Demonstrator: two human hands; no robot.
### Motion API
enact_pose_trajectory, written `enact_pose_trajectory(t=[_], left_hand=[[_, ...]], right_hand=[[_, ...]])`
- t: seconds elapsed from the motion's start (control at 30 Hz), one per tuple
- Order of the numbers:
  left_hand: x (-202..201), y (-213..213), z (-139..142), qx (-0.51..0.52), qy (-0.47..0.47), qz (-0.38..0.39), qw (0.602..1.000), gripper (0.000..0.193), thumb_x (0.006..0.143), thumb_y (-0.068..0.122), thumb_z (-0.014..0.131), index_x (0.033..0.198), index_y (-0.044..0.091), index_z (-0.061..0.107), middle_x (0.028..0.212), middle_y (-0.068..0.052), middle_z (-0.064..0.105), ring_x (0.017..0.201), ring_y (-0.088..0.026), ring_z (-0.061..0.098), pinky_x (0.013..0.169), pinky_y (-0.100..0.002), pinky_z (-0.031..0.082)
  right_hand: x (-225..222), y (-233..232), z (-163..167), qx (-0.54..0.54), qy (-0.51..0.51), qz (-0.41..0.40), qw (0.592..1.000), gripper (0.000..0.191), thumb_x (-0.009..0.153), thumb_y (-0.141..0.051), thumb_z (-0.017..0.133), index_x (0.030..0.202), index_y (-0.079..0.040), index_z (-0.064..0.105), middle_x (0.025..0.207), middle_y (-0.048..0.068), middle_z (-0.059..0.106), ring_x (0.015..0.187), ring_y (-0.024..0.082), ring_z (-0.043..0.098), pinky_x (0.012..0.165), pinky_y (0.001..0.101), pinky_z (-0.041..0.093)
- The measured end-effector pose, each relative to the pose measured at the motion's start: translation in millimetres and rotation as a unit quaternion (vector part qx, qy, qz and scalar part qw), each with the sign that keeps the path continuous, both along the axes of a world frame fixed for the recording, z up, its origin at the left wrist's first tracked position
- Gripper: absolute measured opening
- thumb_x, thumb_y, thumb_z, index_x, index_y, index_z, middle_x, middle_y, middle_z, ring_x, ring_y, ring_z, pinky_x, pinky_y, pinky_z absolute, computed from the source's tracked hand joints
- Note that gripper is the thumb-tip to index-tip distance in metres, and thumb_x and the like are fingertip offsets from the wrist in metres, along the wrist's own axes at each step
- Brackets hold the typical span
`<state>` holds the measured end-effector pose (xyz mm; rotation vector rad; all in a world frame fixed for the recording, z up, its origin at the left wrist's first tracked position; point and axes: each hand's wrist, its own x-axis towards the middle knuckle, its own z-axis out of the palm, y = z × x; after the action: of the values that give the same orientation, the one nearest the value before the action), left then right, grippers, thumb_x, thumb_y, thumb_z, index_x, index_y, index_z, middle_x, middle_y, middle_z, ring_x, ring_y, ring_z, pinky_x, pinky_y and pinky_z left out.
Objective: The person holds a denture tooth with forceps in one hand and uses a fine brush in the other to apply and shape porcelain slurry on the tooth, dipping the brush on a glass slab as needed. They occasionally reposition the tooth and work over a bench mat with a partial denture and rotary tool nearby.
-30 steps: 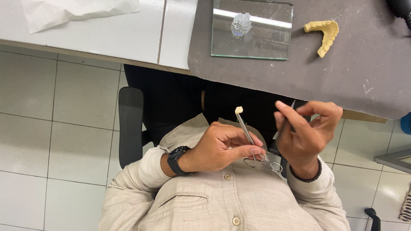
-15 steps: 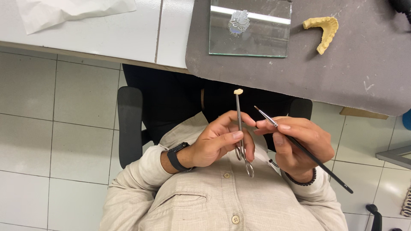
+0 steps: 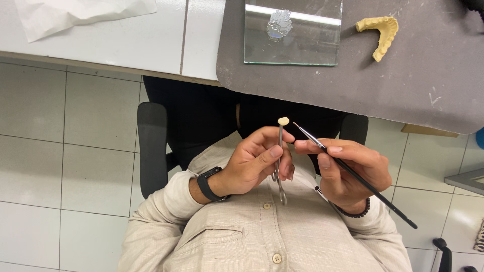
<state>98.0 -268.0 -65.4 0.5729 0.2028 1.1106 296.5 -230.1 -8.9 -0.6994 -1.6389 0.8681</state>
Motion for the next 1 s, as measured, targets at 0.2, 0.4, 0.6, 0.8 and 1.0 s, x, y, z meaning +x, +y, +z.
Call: enact_pose_trajectory(t=[0.2,0.4,0.6,0.8,1.0], left_hand=[[1.4,2.6,2.3,-0.025,-0.042,-0.036,0.998,0.020,0.120,0.021,0.045,0.135,0.010,0.051,0.091,-0.006,0.062,0.083,-0.014,0.061,0.085,-0.035,0.055],[1.2,3.1,2.1,-0.027,-0.035,-0.033,0.998,0.019,0.119,0.023,0.044,0.131,0.010,0.051,0.091,-0.007,0.062,0.084,-0.015,0.061,0.087,-0.036,0.056],[2.0,2.7,0.3,-0.027,-0.029,-0.026,0.999,0.019,0.119,0.022,0.044,0.131,0.009,0.050,0.091,-0.008,0.062,0.084,-0.014,0.062,0.088,-0.036,0.056],[1.8,2.5,-1.2,-0.031,-0.027,-0.028,0.999,0.019,0.119,0.022,0.044,0.131,0.009,0.050,0.092,-0.008,0.063,0.085,-0.015,0.062,0.088,-0.036,0.056],[2.2,1.8,-1.0,-0.028,-0.025,-0.026,0.999,0.019,0.119,0.021,0.044,0.131,0.008,0.050,0.092,-0.008,0.062,0.085,-0.015,0.062,0.088,-0.036,0.057]], right_hand=[[-3.0,1.1,5.2,-0.004,-0.025,-0.003,1.000,0.014,0.103,0.006,0.055,0.116,0.004,0.049,0.104,0.028,0.071,0.097,0.034,0.078,0.078,0.0376,0.068],[-6.7,0.0,5.9,-0.023,0.008,0.015,1.000,0.014,0.106,0.007,0.055,0.117,0.002,0.047,0.107,0.027,0.070,0.096,0.033,0.078,0.081,0.0375,0.067],[-4.9,3.6,6.6,-0.013,-0.040,0.007,0.999,0.014,0.103,0.007,0.058,0.115,0.003,0.052,0.101,0.026,0.073,0.092,0.031,0.079,0.077,0.0350,0.070],[-5.9,2.5,7.5,-0.019,-0.055,-0.005,0.998,0.013,0.103,0.005,0.061,0.114,0.002,0.054,0.101,0.025,0.074,0.093,0.029,0.079,0.077,0.0336,0.065],[-6.2,2.7,6.9,-0.011,-0.055,-0.013,0.998,0.013,0.103,0.005,0.062,0.113,0.002,0.054,0.100,0.025,0.074,0.092,0.029,0.079,0.077,0.0330,0.068]])
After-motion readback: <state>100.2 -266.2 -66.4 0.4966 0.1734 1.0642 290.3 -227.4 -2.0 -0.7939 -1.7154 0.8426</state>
